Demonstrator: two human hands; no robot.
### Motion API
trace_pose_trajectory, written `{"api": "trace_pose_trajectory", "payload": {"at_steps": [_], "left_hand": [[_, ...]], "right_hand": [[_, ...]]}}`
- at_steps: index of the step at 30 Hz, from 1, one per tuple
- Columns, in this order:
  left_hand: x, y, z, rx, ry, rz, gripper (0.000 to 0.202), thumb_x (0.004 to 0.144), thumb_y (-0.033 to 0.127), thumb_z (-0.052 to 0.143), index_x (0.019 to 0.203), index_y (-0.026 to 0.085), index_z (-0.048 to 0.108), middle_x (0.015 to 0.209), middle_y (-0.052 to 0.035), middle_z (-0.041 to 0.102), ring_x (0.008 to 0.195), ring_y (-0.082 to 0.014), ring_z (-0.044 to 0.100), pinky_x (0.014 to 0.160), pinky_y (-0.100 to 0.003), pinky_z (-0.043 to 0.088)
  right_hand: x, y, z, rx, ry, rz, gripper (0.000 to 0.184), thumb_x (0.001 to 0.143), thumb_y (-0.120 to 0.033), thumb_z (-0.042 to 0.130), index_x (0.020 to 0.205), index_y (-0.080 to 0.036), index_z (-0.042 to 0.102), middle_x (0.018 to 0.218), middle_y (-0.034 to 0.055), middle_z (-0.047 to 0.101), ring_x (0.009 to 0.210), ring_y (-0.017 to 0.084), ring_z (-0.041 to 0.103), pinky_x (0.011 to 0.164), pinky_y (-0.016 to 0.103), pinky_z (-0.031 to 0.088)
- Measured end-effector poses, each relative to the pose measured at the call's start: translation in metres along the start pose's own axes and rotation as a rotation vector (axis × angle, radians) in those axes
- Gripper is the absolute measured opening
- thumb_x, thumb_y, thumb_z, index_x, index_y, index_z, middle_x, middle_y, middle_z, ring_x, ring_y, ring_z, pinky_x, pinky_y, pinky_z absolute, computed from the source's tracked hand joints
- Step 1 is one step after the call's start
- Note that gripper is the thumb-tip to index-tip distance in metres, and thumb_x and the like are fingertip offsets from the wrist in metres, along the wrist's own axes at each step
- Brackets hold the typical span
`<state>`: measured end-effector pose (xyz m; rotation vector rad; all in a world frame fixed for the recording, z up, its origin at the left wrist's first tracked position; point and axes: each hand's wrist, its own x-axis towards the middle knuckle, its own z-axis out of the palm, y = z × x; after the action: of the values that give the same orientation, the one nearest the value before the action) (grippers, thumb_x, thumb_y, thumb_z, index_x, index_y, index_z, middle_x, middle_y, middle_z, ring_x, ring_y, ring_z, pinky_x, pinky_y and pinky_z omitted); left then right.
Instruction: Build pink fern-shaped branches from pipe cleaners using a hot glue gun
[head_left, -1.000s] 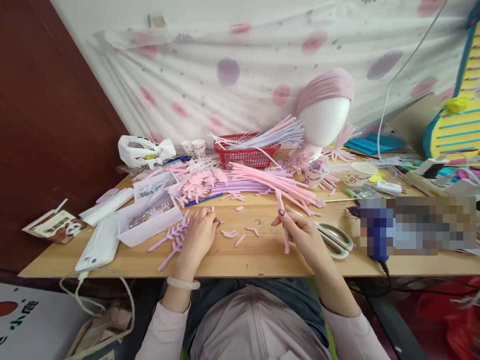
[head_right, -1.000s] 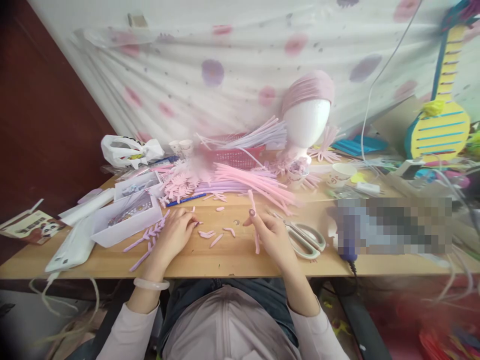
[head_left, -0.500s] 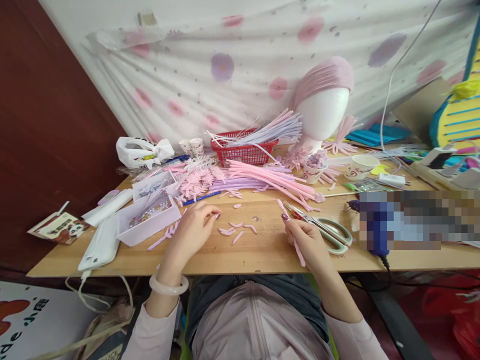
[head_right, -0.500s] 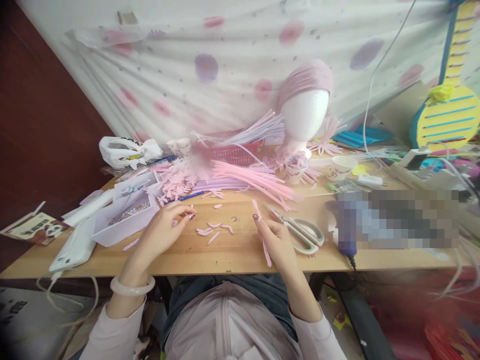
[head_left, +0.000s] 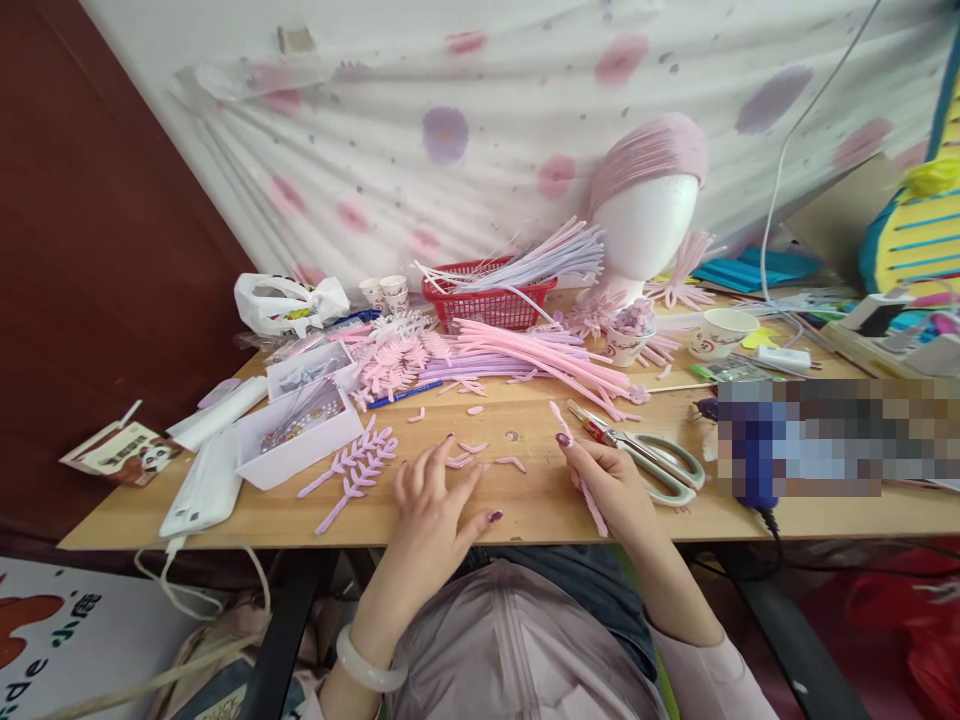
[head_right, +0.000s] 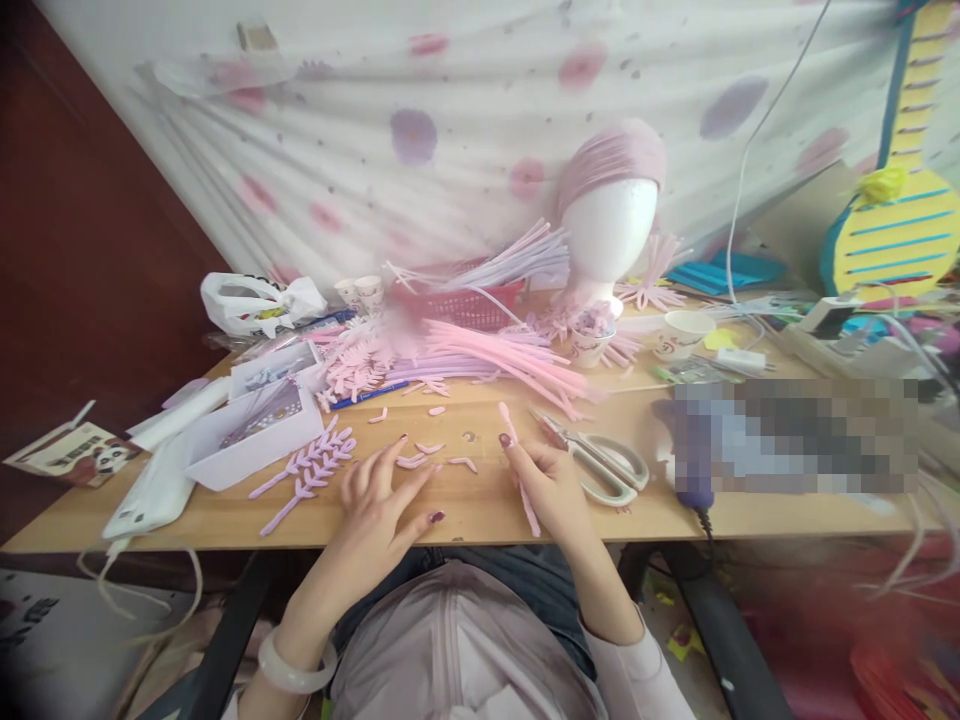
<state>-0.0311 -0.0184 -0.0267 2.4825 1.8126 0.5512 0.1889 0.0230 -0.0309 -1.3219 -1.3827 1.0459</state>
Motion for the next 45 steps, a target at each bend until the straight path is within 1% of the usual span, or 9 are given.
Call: {"api": "trace_pose_trajectory", "payload": {"at_steps": [5,10,13,18,25,32,36,39,45], "left_hand": [[-0.001,-0.003,0.002,0.02,0.051,0.012,0.045,0.089,0.039,0.051,0.133,0.031,0.051,0.146,-0.0145,0.034,0.13,-0.0348,0.032,0.103,-0.062,0.025],[-0.003,-0.006,0.0,0.058,0.068,-0.024,0.036,0.087,0.038,0.054,0.121,0.027,0.063,0.141,-0.0169,0.042,0.128,-0.0363,0.036,0.102,-0.062,0.025],[-0.003,-0.008,0.0,0.033,0.077,-0.01,0.039,0.088,0.035,0.052,0.126,0.028,0.059,0.142,-0.0163,0.04,0.128,-0.0353,0.036,0.102,-0.061,0.026],[-0.004,-0.016,0.004,0.076,0.152,-0.102,0.038,0.088,0.033,0.051,0.124,0.024,0.06,0.14,-0.0175,0.042,0.126,-0.0362,0.036,0.102,-0.061,0.026],[0.005,-0.02,0.003,0.014,0.105,-0.071,0.04,0.089,0.035,0.049,0.127,0.025,0.057,0.142,-0.0166,0.04,0.128,-0.0349,0.034,0.104,-0.06,0.025],[0.02,-0.007,0.003,-0.1,0.006,0.047,0.038,0.089,0.038,0.051,0.126,0.03,0.057,0.145,-0.0128,0.036,0.131,-0.033,0.033,0.104,-0.061,0.026],[0.045,-0.015,-0.017,-0.137,0.018,0.066,0.035,0.093,0.027,0.042,0.123,0.026,0.06,0.133,-0.0111,0.053,0.124,-0.0291,0.043,0.103,-0.054,0.033],[0.084,-0.032,-0.029,-0.18,0.05,0.067,0.034,0.089,0.011,0.041,0.114,0.018,0.063,0.114,-0.0098,0.065,0.106,-0.0218,0.058,0.095,-0.039,0.044],[0.151,-0.058,-0.017,-0.025,0.012,0.137,0.025,0.081,0.005,0.051,0.098,0.013,0.069,0.099,-0.0113,0.067,0.098,-0.0252,0.061,0.09,-0.037,0.045]], "right_hand": [[0.0,0.003,0.0,0.017,0.003,0.021,0.054,0.086,-0.059,0.05,0.051,-0.021,0.038,0.036,-0.0071,0.031,0.031,0.007,0.027,0.038,0.026,0.013],[0.0,0.003,0.0,0.016,0.006,0.014,0.054,0.085,-0.058,0.052,0.05,-0.02,0.038,0.04,-0.0067,0.031,0.036,0.008,0.027,0.041,0.026,0.017],[0.0,0.002,0.0,-0.007,0.023,-0.025,0.054,0.085,-0.058,0.051,0.049,-0.02,0.037,0.043,-0.0055,0.033,0.041,0.009,0.029,0.044,0.026,0.02],[0.0,0.003,-0.001,-0.011,0.014,-0.023,0.054,0.085,-0.059,0.051,0.05,-0.02,0.038,0.044,-0.0051,0.034,0.042,0.01,0.031,0.044,0.026,0.021],[0.0,0.003,-0.001,-0.029,0.008,-0.036,0.053,0.086,-0.057,0.051,0.05,-0.02,0.038,0.046,-0.005,0.033,0.044,0.009,0.029,0.045,0.026,0.02],[0.001,0.005,-0.001,-0.033,0.007,-0.049,0.054,0.086,-0.058,0.05,0.051,-0.02,0.038,0.048,-0.0042,0.035,0.046,0.01,0.032,0.047,0.026,0.023],[0.001,0.003,-0.001,-0.048,-0.013,-0.052,0.055,0.086,-0.059,0.049,0.05,-0.02,0.038,0.049,-0.0039,0.034,0.047,0.011,0.032,0.049,0.026,0.025],[0.001,0.002,-0.001,-0.043,-0.019,-0.048,0.056,0.085,-0.06,0.05,0.049,-0.02,0.037,0.049,-0.0041,0.032,0.047,0.01,0.03,0.048,0.026,0.024],[0.004,-0.001,-0.002,0.113,-0.036,0.055,0.049,0.085,-0.061,0.049,0.057,-0.021,0.039,0.05,-0.0052,0.032,0.043,0.01,0.029,0.039,0.024,0.018]]}}
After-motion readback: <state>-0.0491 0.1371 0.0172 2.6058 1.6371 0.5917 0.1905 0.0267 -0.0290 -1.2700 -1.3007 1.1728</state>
